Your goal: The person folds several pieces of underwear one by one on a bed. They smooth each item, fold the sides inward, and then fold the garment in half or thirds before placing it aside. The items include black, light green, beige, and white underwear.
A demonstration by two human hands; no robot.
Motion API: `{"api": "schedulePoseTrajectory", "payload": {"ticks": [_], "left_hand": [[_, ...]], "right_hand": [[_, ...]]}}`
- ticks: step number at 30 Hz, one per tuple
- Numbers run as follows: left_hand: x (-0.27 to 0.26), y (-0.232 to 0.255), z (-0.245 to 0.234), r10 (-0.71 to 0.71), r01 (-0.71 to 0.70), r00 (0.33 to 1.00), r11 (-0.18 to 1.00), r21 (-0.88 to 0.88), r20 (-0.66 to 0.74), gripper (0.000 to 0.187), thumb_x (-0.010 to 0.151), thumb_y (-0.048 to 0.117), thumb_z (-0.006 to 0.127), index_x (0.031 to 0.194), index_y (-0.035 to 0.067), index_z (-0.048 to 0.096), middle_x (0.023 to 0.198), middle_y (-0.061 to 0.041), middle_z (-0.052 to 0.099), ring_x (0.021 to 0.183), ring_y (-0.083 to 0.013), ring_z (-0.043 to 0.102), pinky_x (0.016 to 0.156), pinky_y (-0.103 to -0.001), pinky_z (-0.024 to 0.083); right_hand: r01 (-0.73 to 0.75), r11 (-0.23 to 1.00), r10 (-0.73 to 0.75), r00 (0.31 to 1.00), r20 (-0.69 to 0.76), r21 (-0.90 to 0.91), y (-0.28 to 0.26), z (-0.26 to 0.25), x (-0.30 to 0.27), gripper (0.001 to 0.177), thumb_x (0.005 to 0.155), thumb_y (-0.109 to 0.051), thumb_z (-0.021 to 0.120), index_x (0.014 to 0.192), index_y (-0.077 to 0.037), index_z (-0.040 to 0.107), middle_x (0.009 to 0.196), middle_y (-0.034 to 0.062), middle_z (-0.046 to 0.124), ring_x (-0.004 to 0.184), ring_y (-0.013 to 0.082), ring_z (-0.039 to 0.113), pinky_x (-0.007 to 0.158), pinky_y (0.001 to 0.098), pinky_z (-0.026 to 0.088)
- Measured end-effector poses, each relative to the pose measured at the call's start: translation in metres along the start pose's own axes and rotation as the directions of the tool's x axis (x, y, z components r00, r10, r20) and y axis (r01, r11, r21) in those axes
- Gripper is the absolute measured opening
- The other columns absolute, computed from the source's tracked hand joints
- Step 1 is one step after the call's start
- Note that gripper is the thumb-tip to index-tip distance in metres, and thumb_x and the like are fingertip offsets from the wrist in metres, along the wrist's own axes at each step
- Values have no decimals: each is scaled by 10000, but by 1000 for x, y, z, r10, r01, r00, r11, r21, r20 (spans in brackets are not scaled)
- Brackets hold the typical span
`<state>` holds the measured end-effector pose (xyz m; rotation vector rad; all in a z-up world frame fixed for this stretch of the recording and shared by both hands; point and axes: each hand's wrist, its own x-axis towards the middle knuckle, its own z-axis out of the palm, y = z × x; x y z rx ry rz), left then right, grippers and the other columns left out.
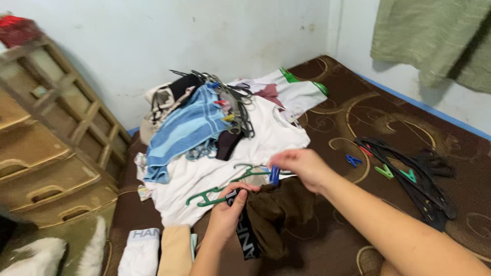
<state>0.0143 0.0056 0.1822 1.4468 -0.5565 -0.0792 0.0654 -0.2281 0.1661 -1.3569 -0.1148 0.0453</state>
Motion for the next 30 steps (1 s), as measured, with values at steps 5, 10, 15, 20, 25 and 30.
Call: {"api": "schedulePoseTrajectory", "payload": {"ticks": [5,10,15,20,25,30], "left_hand": [[5,-5,7,32,-41,998,978,204,47,144,877,174,559,866,34,590,896,-56,670,907,-150,602,869,-282,439],[15,-3,18,-63,40,996,945,323,61,117,843,157,572,845,44,606,866,-33,671,883,-132,602,836,-268,442],[29,4,34,-78,-5,956,959,282,284,135,862,172,571,863,44,614,869,-28,657,897,-132,598,846,-266,450],[31,15,42,-63,-116,847,948,298,529,173,892,209,561,872,49,625,890,-34,648,918,-151,590,871,-285,439],[31,11,19,89,-258,916,878,404,392,189,866,243,602,916,61,609,996,-72,625,1017,-182,563,941,-313,405],[30,-10,-7,-197,163,971,960,229,135,402,774,209,599,1145,68,537,1114,-97,553,1066,-204,481,931,-298,344]], "right_hand": [[-190,958,64,871,-487,-214,18,-132,1,406,736,-317,691,1016,-24,680,875,35,686,822,153,615,789,309,471],[-677,150,-55,722,-689,-721,24,-222,-24,719,652,-655,678,1073,-72,649,814,109,720,890,256,658,871,403,454],[-217,501,-51,959,-278,-838,42,-155,-13,532,756,-526,536,1085,-129,669,1108,63,660,1030,186,616,898,334,476],[-475,876,481,859,175,-80,51,-60,-11,408,834,-414,502,1030,-76,619,944,70,653,877,144,601,800,278,445],[-224,973,230,966,120,-59,22,-47,-12,340,870,-345,576,892,-19,667,647,-23,484,578,78,416,521,226,328],[-16,981,20,1000,18,-194,-11,-68,-10,326,871,-325,587,794,-16,660,612,-32,478,564,79,365,510,234,297]]}}
